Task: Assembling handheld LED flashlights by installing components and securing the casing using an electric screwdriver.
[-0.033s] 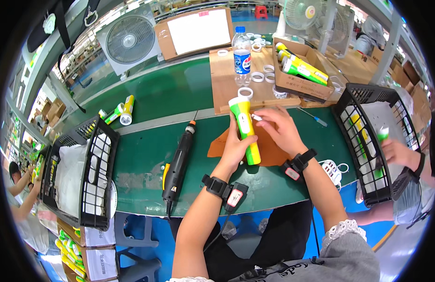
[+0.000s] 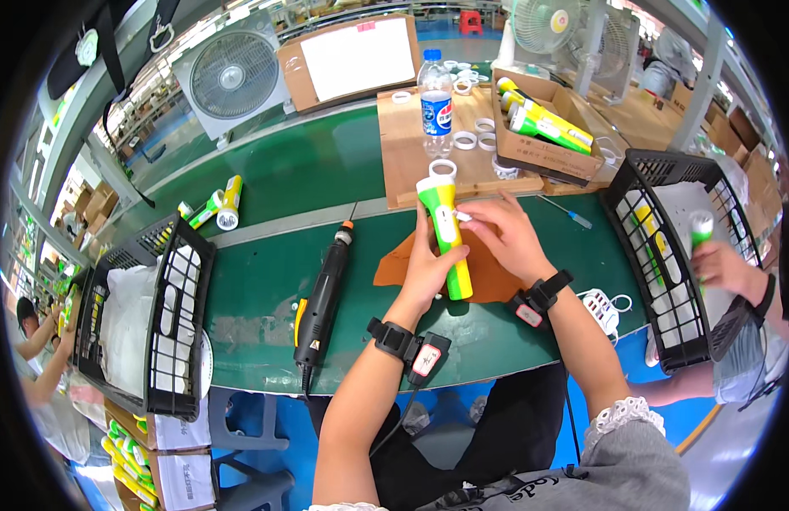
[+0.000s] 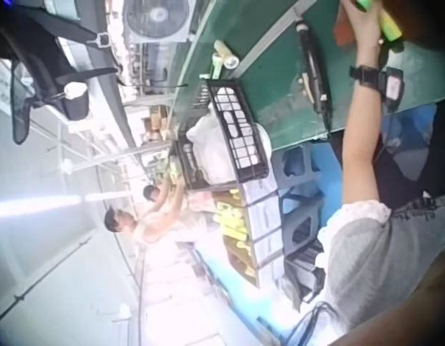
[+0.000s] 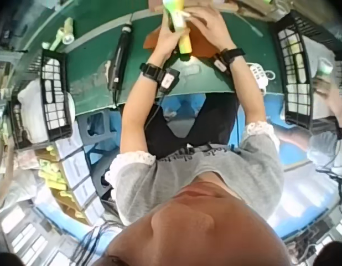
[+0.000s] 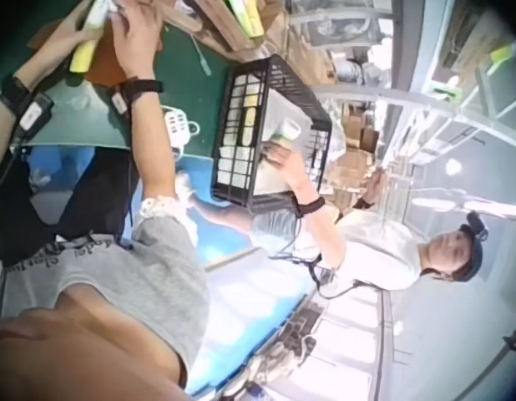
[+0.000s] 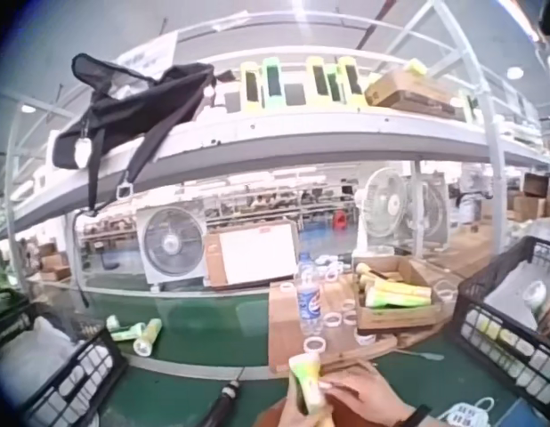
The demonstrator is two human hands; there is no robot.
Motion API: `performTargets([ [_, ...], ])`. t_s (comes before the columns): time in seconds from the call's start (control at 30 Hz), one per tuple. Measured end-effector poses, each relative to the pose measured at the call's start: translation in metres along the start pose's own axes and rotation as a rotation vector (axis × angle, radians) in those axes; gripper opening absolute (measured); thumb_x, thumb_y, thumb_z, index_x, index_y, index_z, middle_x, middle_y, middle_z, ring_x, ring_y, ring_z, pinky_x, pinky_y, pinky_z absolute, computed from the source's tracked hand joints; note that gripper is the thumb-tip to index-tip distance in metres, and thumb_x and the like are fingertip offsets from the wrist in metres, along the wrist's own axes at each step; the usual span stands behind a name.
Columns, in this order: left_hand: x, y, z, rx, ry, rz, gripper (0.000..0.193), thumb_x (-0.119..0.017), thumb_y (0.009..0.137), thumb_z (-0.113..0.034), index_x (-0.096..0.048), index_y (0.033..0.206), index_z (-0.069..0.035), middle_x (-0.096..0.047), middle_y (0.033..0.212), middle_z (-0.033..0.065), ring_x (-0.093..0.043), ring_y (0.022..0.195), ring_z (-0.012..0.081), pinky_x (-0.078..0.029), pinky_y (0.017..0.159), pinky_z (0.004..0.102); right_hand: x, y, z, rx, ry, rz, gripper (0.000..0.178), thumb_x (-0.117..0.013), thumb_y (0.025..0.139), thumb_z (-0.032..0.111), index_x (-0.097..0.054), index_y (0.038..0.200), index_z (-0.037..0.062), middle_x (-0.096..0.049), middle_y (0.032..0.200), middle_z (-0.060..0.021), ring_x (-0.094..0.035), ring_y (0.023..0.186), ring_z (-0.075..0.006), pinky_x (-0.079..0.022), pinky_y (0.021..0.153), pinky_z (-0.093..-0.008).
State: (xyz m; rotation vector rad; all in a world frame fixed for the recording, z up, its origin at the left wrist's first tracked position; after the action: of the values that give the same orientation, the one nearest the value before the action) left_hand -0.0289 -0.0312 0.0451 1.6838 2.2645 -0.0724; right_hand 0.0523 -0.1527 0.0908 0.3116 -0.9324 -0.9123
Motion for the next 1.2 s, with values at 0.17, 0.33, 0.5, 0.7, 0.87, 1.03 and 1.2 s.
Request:
performTargets([
  [0.17, 0.002, 0.001, 0.002, -0.170, 0.280, -0.061, 0.094, -0.067, 0.067, -0.005, -0.009, 0.140, -0.009, -0.034, 0.132, 0.0139, -0.042, 0.112, 0.0222, -0.039, 0.092, 0.0332, 0.002, -0.001, 0.000, 0.176, -0.229, -0.039, 0.018, -0.062, 0.077, 0.012, -0.065, 0.095, 0.0162, -0.062, 0.082, -0.0032, -0.057, 0.084, -0.0195, -0.028, 0.101, -0.0483],
  [0.33, 0.003, 0.002, 0.003, -0.128, 0.357, -0.045, 0.079, -0.067, 0.067, -0.005, -0.024, 0.133, -0.004, -0.045, 0.117, 0.0109, -0.045, 0.109, 0.0207, -0.039, 0.090, 0.0317, 0.009, -0.002, 0.004, 0.207, -0.302, -0.045, 0.018, -0.062, 0.077, 0.013, -0.066, 0.093, 0.0172, -0.062, 0.080, -0.0016, -0.057, 0.086, -0.0179, -0.025, 0.103, -0.0483],
  [0.5, -0.001, -0.001, 0.002, -0.188, 0.486, -0.029, 0.077, -0.066, 0.068, -0.008, -0.024, 0.132, -0.003, -0.046, 0.115, 0.0142, -0.048, 0.105, 0.0233, -0.041, 0.088, 0.0340, 0.013, -0.005, 0.002, 0.167, -0.325, 0.056, 0.016, -0.062, 0.077, 0.014, -0.067, 0.092, 0.0177, -0.062, 0.079, 0.0000, -0.056, 0.086, -0.0173, -0.021, 0.104, -0.0508],
  [0.7, -0.002, -0.002, 0.004, -0.232, 0.602, -0.012, 0.076, -0.062, 0.072, -0.010, -0.019, 0.134, -0.004, -0.046, 0.112, 0.0139, -0.051, 0.097, 0.0217, -0.046, 0.079, 0.0327, 0.008, -0.006, 0.003, 0.104, -0.235, -0.034, 0.003, -0.061, 0.078, 0.014, -0.059, 0.080, 0.0122, -0.061, 0.077, 0.0006, -0.056, 0.085, -0.0172, -0.018, 0.103, -0.0535],
  [0.87, 0.002, 0.004, 0.011, -0.144, 0.372, -0.066, 0.071, -0.061, 0.074, -0.010, -0.022, 0.132, -0.004, -0.048, 0.106, 0.0126, -0.054, 0.086, 0.0220, -0.047, 0.073, 0.0322, 0.011, -0.006, 0.006, 0.142, -0.238, -0.100, 0.008, -0.063, 0.073, 0.006, -0.058, 0.078, 0.0106, -0.061, 0.074, -0.0004, -0.055, 0.081, -0.0198, -0.017, 0.104, -0.0517],
  [1.03, 0.020, 0.002, 0.000, 0.028, -0.197, -0.169, 0.040, -0.045, 0.090, -0.040, -0.039, 0.114, -0.009, -0.053, 0.094, 0.0063, -0.051, 0.059, 0.0134, -0.044, 0.050, 0.0259, 0.018, -0.010, 0.007, 0.102, -0.418, -0.215, 0.006, -0.061, 0.074, 0.007, -0.060, 0.077, 0.0120, -0.059, 0.088, 0.0013, -0.052, 0.091, -0.0206, -0.018, 0.102, -0.0558],
  [1.2, 0.024, 0.002, -0.001, 0.017, -0.589, -0.034, 0.048, -0.031, 0.090, -0.054, -0.046, 0.103, -0.011, -0.053, 0.083, 0.0045, -0.050, 0.057, 0.0120, -0.042, 0.048, 0.0255, 0.001, -0.012, 0.018, 0.278, -0.464, 0.083, 0.012, -0.059, 0.074, 0.009, -0.059, 0.085, 0.0147, -0.052, 0.104, -0.0008, -0.045, 0.106, -0.0235, -0.024, 0.100, -0.0562],
])
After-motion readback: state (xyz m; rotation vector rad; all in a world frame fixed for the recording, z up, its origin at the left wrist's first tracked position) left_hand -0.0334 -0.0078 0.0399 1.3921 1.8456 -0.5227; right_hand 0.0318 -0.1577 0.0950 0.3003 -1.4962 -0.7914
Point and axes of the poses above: each hand's wrist, its own y-axis towards the middle knuckle, its own x-axis out of the back of the hand, z = x × y, the point moved 2 cm from there along y, towards the middle knuckle
